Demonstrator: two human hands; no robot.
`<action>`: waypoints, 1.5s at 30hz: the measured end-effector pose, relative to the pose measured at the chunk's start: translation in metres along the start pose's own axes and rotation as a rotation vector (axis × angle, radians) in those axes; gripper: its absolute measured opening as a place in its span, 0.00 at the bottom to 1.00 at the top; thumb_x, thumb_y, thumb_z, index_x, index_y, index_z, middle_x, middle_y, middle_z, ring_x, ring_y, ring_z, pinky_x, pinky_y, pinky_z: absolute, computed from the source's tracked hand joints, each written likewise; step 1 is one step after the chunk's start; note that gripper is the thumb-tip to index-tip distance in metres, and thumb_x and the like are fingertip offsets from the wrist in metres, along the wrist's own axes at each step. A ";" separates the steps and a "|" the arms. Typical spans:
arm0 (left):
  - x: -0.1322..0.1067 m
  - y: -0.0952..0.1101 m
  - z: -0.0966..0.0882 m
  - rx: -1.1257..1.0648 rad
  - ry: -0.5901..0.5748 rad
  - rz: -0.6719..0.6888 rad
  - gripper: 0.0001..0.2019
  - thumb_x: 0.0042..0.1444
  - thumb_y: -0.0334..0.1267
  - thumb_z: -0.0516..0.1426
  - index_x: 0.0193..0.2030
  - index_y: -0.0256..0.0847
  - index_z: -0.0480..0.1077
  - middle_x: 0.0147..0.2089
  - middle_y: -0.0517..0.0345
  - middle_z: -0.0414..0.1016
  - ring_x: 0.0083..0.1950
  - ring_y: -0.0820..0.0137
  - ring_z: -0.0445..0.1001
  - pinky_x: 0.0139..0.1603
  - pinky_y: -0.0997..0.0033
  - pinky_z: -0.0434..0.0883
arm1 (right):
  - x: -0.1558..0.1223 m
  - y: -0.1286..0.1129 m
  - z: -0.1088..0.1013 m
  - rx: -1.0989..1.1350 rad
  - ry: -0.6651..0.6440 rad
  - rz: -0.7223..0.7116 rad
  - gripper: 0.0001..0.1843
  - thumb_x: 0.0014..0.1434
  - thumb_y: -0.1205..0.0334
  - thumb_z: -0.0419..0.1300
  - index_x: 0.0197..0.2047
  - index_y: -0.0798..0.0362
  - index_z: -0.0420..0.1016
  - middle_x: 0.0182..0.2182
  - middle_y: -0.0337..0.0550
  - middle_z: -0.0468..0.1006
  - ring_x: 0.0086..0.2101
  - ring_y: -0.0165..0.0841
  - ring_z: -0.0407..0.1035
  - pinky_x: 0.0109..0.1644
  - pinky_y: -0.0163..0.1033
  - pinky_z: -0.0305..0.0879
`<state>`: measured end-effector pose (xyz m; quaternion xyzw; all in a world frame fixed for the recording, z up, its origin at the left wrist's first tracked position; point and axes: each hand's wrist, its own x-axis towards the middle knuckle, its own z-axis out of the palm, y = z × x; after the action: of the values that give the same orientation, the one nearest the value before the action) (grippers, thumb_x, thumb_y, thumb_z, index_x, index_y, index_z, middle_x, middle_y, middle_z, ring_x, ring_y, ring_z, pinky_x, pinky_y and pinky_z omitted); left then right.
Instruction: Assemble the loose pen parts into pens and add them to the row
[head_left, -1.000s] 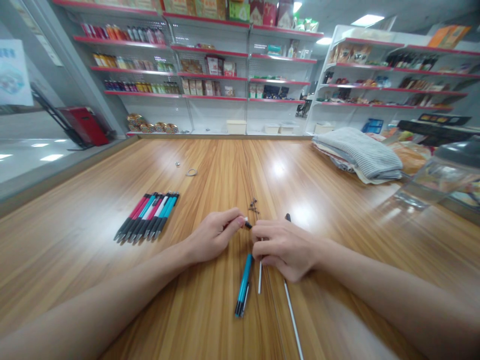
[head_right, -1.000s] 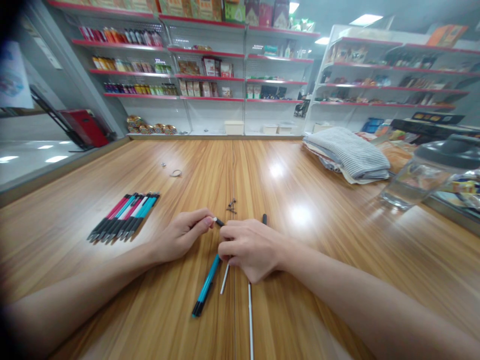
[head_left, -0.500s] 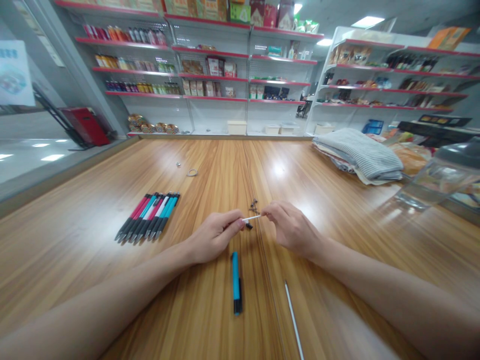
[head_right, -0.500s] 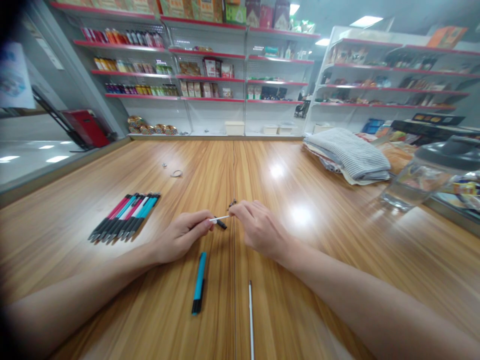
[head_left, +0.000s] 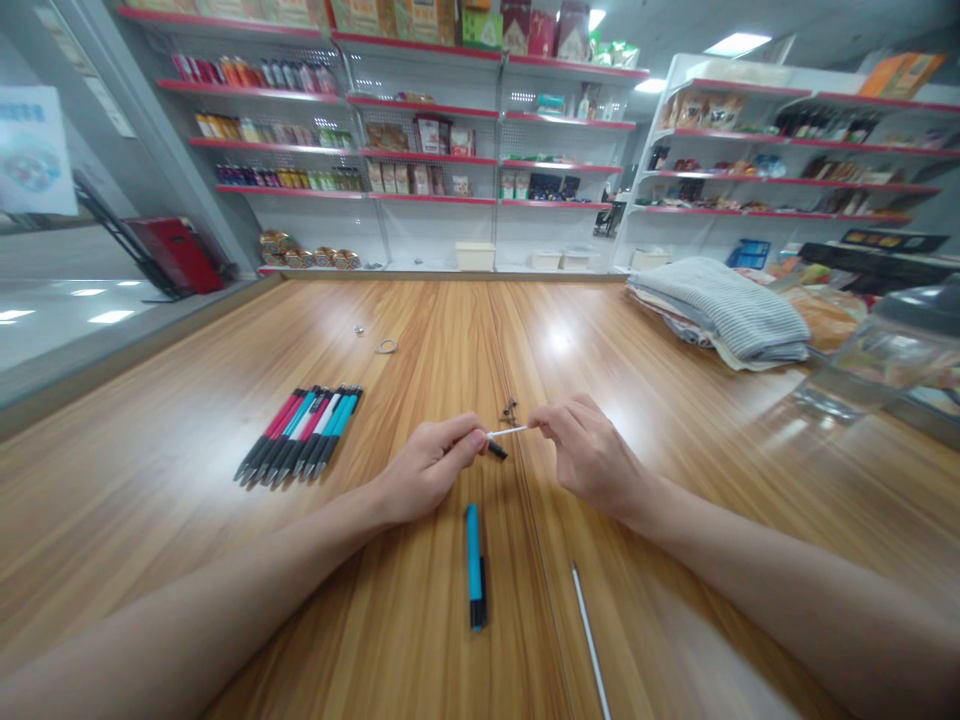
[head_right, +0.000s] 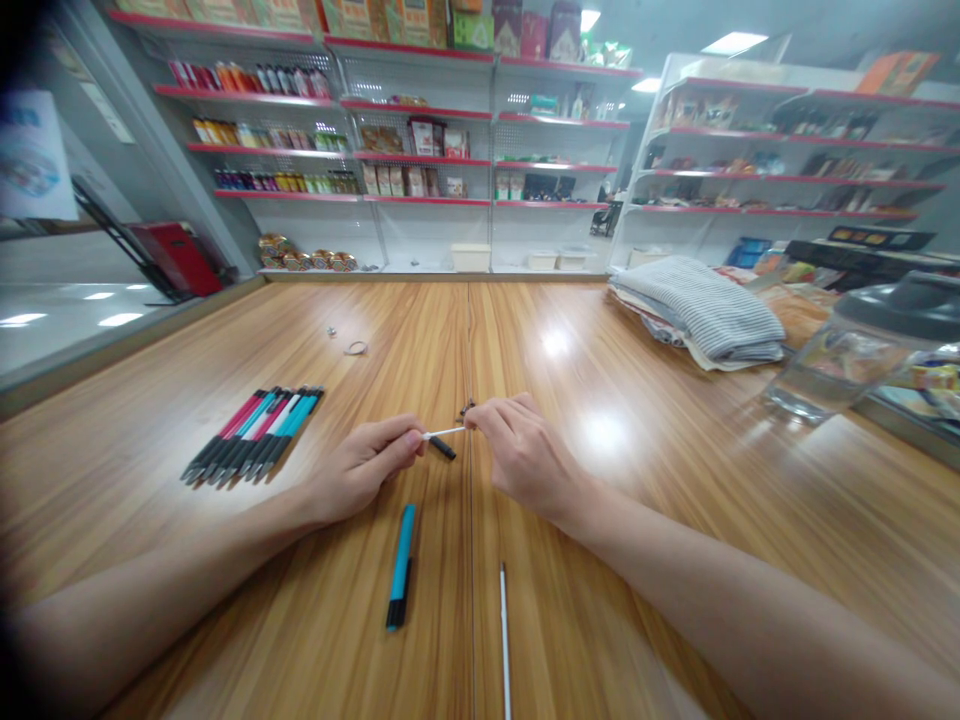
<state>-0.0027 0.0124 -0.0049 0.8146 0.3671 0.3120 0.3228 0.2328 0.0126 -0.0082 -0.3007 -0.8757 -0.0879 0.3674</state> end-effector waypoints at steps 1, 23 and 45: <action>0.000 0.000 0.000 0.020 -0.003 0.012 0.16 0.66 0.43 0.45 0.32 0.37 0.64 0.24 0.65 0.58 0.27 0.77 0.59 0.29 0.75 0.57 | 0.000 0.000 0.000 -0.011 -0.015 0.004 0.14 0.57 0.80 0.47 0.42 0.55 0.65 0.32 0.43 0.72 0.35 0.32 0.67 0.42 0.39 0.57; -0.002 0.001 0.010 0.643 -0.068 0.261 0.12 0.67 0.40 0.43 0.40 0.39 0.64 0.33 0.57 0.74 0.32 0.70 0.73 0.29 0.72 0.62 | 0.001 -0.014 -0.006 -0.083 -0.094 -0.160 0.15 0.60 0.75 0.51 0.49 0.54 0.69 0.32 0.38 0.78 0.31 0.29 0.67 0.51 0.44 0.51; -0.003 0.005 0.008 0.863 -0.072 0.344 0.09 0.66 0.34 0.44 0.46 0.42 0.64 0.35 0.59 0.73 0.34 0.71 0.72 0.29 0.73 0.60 | 0.004 -0.011 -0.001 -0.128 -0.095 -0.067 0.18 0.65 0.62 0.54 0.23 0.55 0.66 0.19 0.39 0.69 0.27 0.30 0.59 0.38 0.41 0.50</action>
<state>0.0038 0.0054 -0.0071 0.9338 0.3115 0.1514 -0.0894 0.2247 0.0047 -0.0040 -0.2977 -0.8944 -0.1416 0.3022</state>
